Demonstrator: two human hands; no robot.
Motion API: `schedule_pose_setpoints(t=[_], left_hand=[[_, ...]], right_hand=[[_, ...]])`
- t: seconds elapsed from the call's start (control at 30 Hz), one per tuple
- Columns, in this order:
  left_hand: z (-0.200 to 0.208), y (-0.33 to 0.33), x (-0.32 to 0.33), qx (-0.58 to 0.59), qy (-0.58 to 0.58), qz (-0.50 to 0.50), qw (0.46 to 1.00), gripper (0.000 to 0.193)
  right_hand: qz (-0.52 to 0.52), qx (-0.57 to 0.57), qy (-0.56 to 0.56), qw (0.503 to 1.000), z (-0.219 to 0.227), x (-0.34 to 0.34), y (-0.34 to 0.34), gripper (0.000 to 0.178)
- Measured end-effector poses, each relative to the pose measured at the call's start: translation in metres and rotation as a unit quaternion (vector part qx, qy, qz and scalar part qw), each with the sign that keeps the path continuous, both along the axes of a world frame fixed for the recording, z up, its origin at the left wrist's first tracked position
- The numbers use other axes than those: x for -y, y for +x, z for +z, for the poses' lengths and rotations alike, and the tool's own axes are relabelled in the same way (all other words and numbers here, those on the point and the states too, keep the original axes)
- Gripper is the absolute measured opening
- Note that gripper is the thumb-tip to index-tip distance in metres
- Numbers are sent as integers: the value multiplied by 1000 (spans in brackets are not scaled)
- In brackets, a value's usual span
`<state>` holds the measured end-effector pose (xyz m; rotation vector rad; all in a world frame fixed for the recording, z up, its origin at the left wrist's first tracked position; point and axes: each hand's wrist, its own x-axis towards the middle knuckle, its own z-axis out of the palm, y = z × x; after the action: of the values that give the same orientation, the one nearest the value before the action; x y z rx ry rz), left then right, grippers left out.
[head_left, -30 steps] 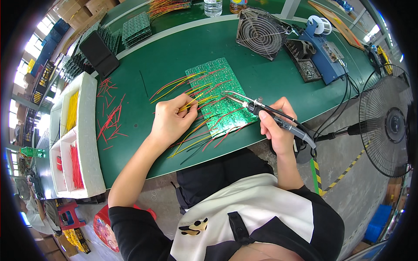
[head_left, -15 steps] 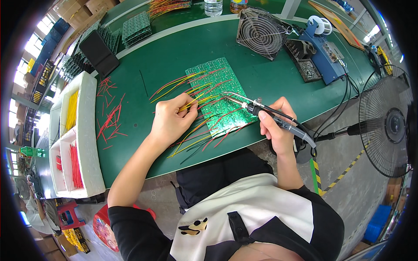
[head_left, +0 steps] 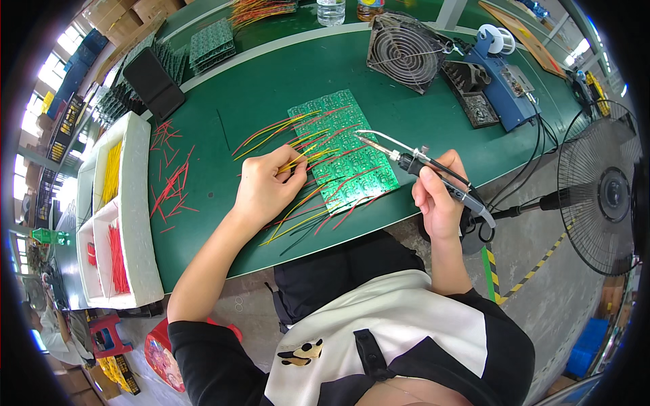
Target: The person takes wires from a sorting container, positions them onto a circuit board, and solders them onto the board using a soldering iron.
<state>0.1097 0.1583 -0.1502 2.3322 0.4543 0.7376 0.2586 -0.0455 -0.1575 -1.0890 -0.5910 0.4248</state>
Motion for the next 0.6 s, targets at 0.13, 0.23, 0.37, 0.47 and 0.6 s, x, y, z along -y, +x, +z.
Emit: schedule_pose_setpoints(t=[0.13, 0.23, 0.37, 0.47, 0.6], left_hand=[[4, -1, 0, -29, -4, 4, 1000, 7], [6, -3, -1, -43, -7, 5, 999, 7], [12, -6, -6, -43, 0, -2, 999, 7], [18, -8, -16, -12, -7, 30, 999, 6], [41, -9, -17, 93, 203, 116, 968, 4]], right_hand=[[-46, -24, 48, 997, -1, 2, 3, 18], [-109, 16, 38, 993, -1, 7, 13, 16], [-166, 27, 27, 985, 0, 16, 30, 16], [-182, 10, 34, 983, -3, 17, 35, 16], [-195, 27, 23, 980, -2, 15, 31, 16]])
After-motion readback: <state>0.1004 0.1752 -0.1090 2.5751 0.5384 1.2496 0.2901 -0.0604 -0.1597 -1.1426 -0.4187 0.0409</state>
